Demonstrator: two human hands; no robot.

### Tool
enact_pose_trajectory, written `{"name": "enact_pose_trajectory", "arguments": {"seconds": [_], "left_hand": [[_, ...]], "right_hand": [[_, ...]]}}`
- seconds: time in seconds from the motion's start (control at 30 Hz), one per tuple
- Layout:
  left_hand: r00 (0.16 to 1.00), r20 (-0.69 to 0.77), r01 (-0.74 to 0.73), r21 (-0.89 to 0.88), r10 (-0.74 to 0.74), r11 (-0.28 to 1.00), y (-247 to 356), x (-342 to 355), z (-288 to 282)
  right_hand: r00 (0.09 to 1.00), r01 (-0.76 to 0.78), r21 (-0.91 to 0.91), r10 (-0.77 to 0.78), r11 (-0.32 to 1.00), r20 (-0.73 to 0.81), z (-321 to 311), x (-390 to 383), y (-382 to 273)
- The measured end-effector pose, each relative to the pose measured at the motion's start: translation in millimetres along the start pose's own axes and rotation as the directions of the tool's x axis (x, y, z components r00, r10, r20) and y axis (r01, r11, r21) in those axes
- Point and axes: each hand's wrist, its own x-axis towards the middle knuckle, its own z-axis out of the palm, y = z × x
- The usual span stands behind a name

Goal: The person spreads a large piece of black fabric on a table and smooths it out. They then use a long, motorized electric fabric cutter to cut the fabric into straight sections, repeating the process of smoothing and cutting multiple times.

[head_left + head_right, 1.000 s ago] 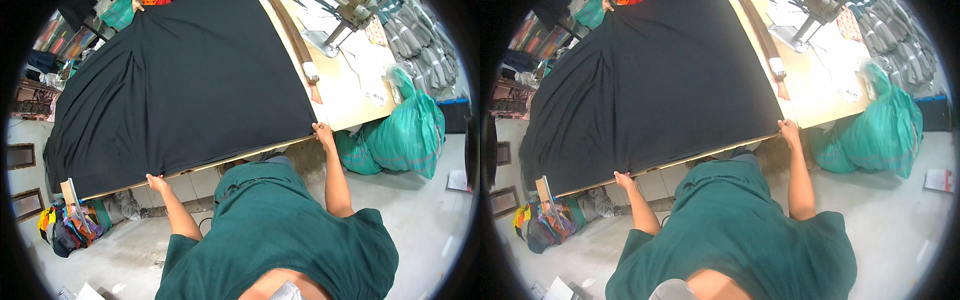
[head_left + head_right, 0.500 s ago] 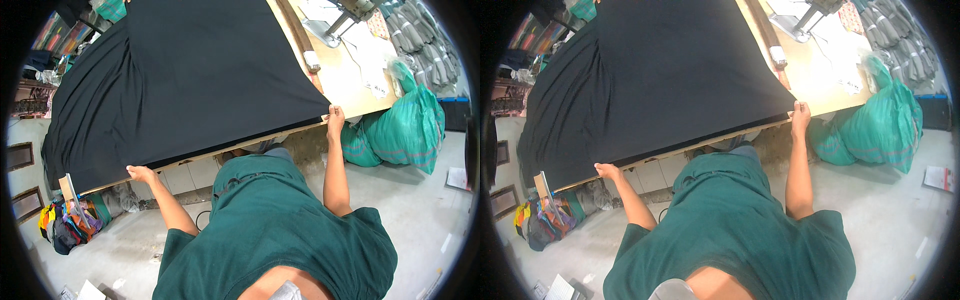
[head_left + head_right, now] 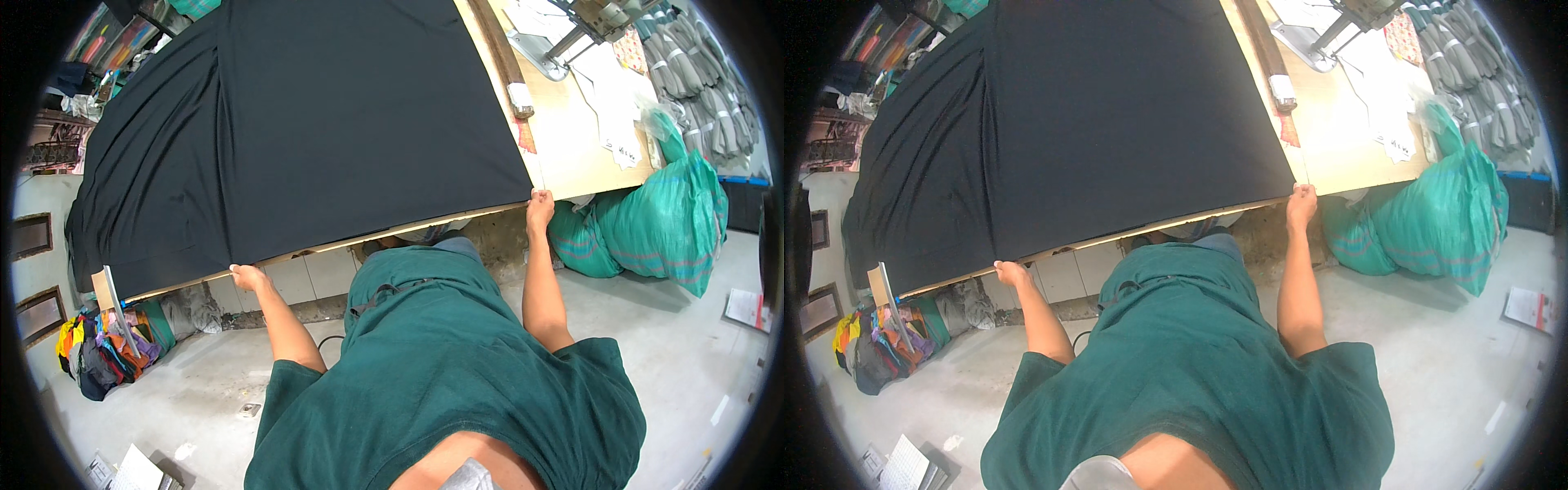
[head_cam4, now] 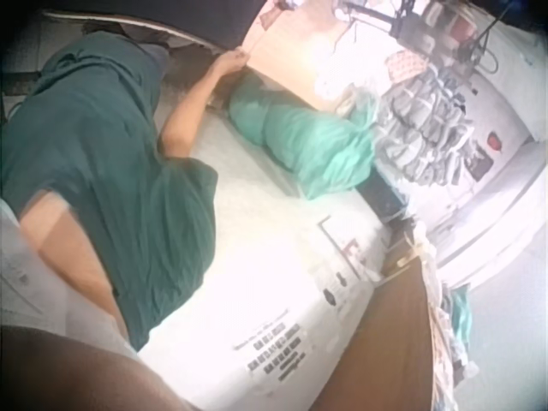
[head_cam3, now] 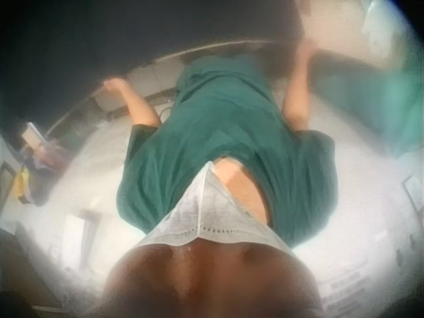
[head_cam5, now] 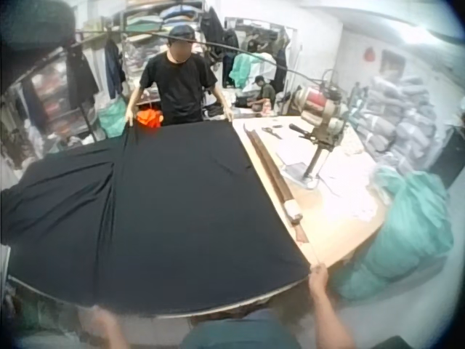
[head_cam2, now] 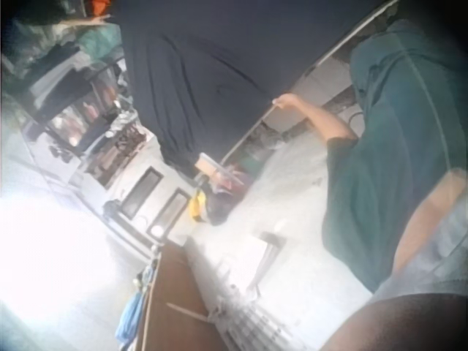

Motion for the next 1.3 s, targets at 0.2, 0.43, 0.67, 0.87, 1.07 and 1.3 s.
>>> {"name": "enact_pose_trajectory", "arguments": {"seconds": [0.2,0.43,0.67,0.87,1.07,1.3], "left_hand": [[1.0,-0.021,0.02,0.028,-0.019,0.999,2.3,-0.7,0.5],[0.998,0.03,0.056,-0.029,-0.056,0.998,-6.2,16.9,-0.2],[0.996,0.032,0.087,-0.116,-0.083,0.99,-12.3,25.1,1.2],[0.987,0.063,0.155,-0.067,-0.15,0.986,-14.7,28.4,2.0],[0.987,0.089,0.139,-0.066,-0.133,0.988,-21.0,36.3,0.8],[0.988,0.05,0.148,-0.103,-0.143,0.984,-12.7,23.4,-4.3]], "right_hand": [[0.998,0.035,-0.124,-0.042,0.992,-0.051,3.6,-3.0,-3.8],[0.996,0.058,-0.229,-0.072,0.972,-0.05,-13.5,-14.7,-29.9],[0.997,0.056,-0.27,-0.067,0.961,-0.033,-22.2,-14.6,-38.5],[0.999,0.041,-0.297,-0.049,0.954,-0.02,-12.2,-15.6,-28.8],[0.999,0.028,-0.32,-0.02,0.947,0.028,-7.9,-15.8,-23.0],[1.0,0.012,-0.391,0.0,0.92,0.031,-15.0,-14.7,-31.0]]}}
